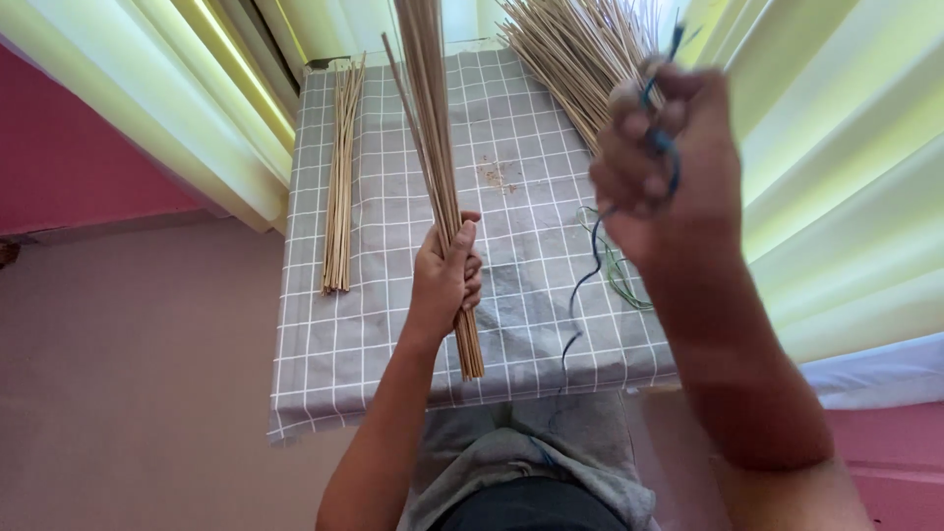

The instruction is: Sorting and bundling long thin herbs or sticks using blue elastic bands.

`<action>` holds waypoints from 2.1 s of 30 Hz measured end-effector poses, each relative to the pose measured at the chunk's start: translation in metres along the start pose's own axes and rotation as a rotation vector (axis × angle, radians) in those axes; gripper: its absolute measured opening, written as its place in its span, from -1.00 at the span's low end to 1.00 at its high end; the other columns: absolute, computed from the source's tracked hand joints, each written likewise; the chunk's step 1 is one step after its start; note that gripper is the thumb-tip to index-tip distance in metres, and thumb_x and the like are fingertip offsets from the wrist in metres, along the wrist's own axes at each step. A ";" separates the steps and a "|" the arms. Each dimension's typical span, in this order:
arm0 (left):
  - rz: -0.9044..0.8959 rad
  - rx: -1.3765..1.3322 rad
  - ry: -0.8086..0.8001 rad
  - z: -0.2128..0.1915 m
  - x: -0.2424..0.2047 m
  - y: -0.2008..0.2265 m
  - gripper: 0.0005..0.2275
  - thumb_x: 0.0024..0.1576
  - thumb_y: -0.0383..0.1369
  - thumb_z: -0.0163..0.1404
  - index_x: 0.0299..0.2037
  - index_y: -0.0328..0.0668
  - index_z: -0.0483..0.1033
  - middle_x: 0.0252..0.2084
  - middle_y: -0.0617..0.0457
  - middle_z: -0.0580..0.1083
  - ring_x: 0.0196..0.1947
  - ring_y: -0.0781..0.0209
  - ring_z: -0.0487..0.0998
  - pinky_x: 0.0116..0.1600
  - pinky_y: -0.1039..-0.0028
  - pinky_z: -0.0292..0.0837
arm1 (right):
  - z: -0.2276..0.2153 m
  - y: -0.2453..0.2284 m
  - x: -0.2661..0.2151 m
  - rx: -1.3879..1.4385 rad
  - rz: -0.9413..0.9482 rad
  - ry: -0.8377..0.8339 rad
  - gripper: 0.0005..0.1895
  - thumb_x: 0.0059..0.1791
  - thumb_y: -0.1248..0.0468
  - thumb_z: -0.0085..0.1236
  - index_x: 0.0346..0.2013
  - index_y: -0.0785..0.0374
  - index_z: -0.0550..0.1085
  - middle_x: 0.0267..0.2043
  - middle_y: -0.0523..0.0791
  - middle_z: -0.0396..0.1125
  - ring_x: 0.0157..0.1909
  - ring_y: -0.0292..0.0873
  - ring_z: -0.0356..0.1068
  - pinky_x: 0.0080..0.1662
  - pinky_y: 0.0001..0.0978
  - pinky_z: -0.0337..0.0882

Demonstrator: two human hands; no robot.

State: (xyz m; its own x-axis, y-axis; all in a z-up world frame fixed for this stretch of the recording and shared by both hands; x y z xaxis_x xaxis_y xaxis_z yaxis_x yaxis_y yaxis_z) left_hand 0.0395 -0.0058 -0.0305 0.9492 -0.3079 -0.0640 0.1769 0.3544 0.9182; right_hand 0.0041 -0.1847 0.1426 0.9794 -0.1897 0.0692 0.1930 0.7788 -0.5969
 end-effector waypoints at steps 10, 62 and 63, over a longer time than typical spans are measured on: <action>-0.110 -0.004 0.153 -0.027 -0.003 -0.059 -0.79 0.33 -0.18 -0.01 -0.06 -0.13 0.40 -0.60 0.18 0.13 -0.78 0.40 0.21 -0.81 0.61 0.14 | 0.008 -0.052 0.025 -0.329 -0.311 -0.052 -0.96 0.01 0.33 -0.11 -0.35 0.14 0.29 -0.57 -0.12 0.21 -0.70 -0.31 -0.02 -0.62 -0.53 -0.09; -0.104 -0.028 0.279 -0.080 -0.018 -0.051 -0.86 0.34 -0.25 -0.04 -0.10 -0.08 0.30 -0.59 0.16 0.11 -0.80 0.38 0.19 -0.81 0.62 0.11 | -0.208 0.145 0.151 -1.967 -0.019 0.038 -0.81 -0.05 0.10 0.24 -0.28 0.11 0.64 -0.37 -0.07 0.52 -0.19 0.13 0.54 -0.15 0.03 0.50; -0.109 -0.028 0.273 -0.081 -0.018 -0.052 -0.86 0.34 -0.25 -0.05 -0.09 -0.08 0.30 -0.58 0.16 0.11 -0.80 0.39 0.19 -0.80 0.62 0.12 | -0.197 0.137 0.151 -1.918 -0.074 0.012 -0.80 -0.07 0.08 0.23 -0.31 0.11 0.64 -0.36 -0.04 0.53 -0.16 0.21 0.53 -0.14 0.10 0.47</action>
State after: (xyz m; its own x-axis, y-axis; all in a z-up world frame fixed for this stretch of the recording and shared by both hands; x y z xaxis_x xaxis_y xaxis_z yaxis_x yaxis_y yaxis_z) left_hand 0.0345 0.0530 -0.1090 0.9584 -0.0984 -0.2678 0.2852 0.3577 0.8892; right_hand 0.1669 -0.2246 -0.0858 0.9715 -0.1966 0.1325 -0.0941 -0.8328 -0.5455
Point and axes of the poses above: each hand's wrist, its own x-axis towards the middle knuckle, its own z-axis out of the palm, y = z × x, the point moved 9 cm from there along x, towards the middle knuckle
